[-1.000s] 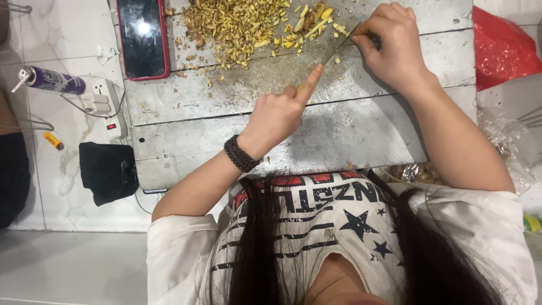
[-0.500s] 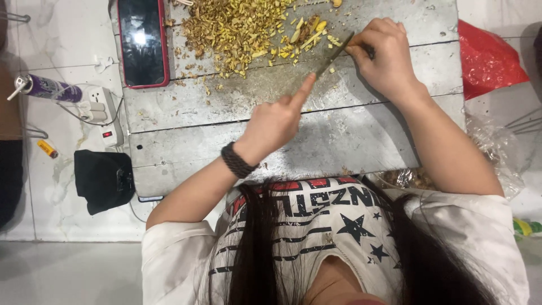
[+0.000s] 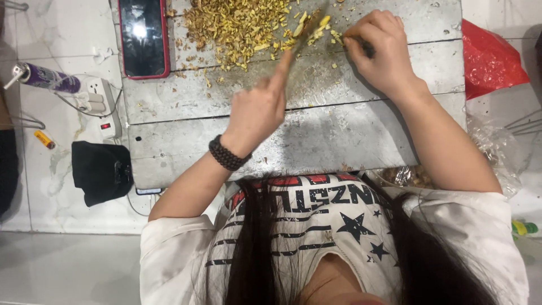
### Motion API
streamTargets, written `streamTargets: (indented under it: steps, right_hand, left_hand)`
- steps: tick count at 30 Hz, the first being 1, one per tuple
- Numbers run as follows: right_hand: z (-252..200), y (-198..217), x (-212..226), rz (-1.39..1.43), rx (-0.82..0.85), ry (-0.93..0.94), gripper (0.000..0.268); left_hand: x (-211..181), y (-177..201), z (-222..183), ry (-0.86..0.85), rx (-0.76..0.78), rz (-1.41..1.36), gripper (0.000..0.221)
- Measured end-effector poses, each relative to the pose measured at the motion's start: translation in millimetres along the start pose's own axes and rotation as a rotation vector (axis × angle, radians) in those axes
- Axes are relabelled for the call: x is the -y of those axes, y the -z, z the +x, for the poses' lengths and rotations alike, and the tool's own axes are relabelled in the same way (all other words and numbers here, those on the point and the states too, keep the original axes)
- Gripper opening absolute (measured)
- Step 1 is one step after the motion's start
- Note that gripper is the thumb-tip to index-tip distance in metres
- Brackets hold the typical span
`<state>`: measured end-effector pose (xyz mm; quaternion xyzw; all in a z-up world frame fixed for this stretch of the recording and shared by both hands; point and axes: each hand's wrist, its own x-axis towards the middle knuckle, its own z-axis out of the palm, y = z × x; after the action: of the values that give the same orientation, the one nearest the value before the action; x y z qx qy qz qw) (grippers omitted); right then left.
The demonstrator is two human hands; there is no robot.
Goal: Chopping and scraping dried roots on a wooden pallet using a small knife
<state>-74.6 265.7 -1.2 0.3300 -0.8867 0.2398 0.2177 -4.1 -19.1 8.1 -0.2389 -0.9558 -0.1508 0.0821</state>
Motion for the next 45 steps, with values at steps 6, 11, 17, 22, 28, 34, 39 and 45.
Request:
streamTargets:
  steps: [6,11,17,22,28,34,39,45]
  right_hand:
    - [38,-22,15,-0.148,0.067,0.109,0.009]
    - [49,-17,17,-0.194,0.178,0.112,0.013]
    - [50,-9,17,-0.065,0.269,0.08,0.026]
    - [43,-12,15,-0.087,0.228,0.122,0.02]
    - [44,-11,16,-0.202,0.2,0.15,0.012]
    - [43,-11,19,-0.179,0.179,0.134,0.01]
    - [44,-18,19,-0.322,0.179,0.175,0.01]
    - [41,-16,15,-0.344,0.116,0.19,0.012]
  left_hand:
    - [12,14,3,0.035,-0.11,-0.058,0.054]
    - [11,19,0,0.019,-0.17,-0.101,0.057]
    - [12,22,-2,0.054,-0.177,-0.09,0.056]
    - [10,12,1,0.047,-0.144,-0.06,0.055]
    - [10,12,-1,0.036,-0.11,-0.091,0.057]
    - [11,14,1,0.032,-0.086,-0.102,0.053]
    - [9,17,3,0.028,-0.059,-0.104,0.056]
    - [23,2,3,0.019,-0.107,-0.109,0.05]
